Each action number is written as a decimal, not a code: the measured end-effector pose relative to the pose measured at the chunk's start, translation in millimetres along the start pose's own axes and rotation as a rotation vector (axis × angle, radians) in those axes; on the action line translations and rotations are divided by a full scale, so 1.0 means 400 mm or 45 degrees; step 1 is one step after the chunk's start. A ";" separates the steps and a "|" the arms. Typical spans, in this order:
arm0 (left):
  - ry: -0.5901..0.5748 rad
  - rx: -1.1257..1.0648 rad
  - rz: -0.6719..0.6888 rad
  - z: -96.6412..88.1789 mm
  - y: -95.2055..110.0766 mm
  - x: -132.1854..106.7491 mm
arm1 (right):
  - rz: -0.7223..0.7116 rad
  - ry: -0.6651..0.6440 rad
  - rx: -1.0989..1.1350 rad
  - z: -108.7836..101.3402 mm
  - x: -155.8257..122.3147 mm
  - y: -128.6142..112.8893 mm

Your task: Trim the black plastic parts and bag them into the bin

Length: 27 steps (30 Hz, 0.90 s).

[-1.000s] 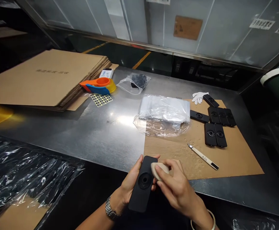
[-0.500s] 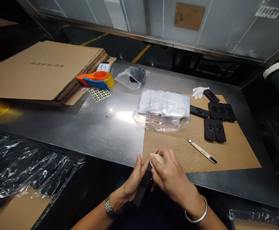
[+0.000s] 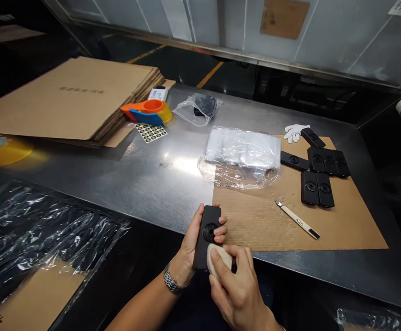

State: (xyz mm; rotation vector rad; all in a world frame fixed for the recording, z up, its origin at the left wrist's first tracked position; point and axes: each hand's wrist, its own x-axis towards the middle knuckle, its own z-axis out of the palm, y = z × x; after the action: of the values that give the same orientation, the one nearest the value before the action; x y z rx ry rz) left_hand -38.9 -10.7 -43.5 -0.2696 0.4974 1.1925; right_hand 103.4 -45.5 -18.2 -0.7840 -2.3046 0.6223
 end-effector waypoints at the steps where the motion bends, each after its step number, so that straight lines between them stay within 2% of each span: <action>1: 0.045 -0.028 0.048 0.005 -0.001 0.002 | -0.004 0.044 0.004 0.007 -0.003 0.001; 3: 0.154 -0.077 0.119 0.016 -0.004 0.005 | -0.066 0.134 -0.037 0.024 -0.008 0.000; 5: 0.221 -0.127 0.108 0.027 -0.008 0.005 | -0.163 0.227 -0.146 0.042 -0.020 0.006; 9: 0.195 -0.115 0.064 0.039 0.001 -0.006 | -0.327 0.356 -0.310 0.057 -0.063 0.063; 11: 0.179 -0.014 0.155 0.039 0.011 -0.013 | -0.228 0.399 -0.382 0.047 -0.080 0.114; 14: 0.188 0.250 0.274 0.035 0.015 -0.024 | 0.077 0.459 -0.464 0.016 -0.078 0.208; 17: 0.138 0.555 0.340 0.028 -0.001 -0.033 | 0.312 0.350 -0.569 -0.017 -0.051 0.294; 19: 0.090 0.759 0.410 0.021 -0.014 -0.037 | 0.394 0.229 -0.659 -0.031 -0.030 0.324; 21: 0.087 0.954 0.498 0.015 -0.023 -0.038 | 0.447 0.214 -0.691 -0.037 -0.012 0.316; 23: 0.099 1.095 0.569 0.010 -0.027 -0.039 | 0.512 0.243 -0.559 -0.037 0.006 0.274; 25: 0.093 1.171 0.572 0.009 -0.027 -0.042 | 0.607 0.164 -0.208 -0.033 0.024 0.211; 27: 0.089 1.193 0.514 0.012 -0.027 -0.049 | 0.714 -0.003 0.196 -0.027 0.042 0.153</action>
State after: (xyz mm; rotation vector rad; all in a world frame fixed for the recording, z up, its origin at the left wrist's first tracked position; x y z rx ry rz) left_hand -33.5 -28.4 -30.2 0.6206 1.1463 1.2086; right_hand 123.0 11.7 -40.5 -1.3643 -2.0012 1.0264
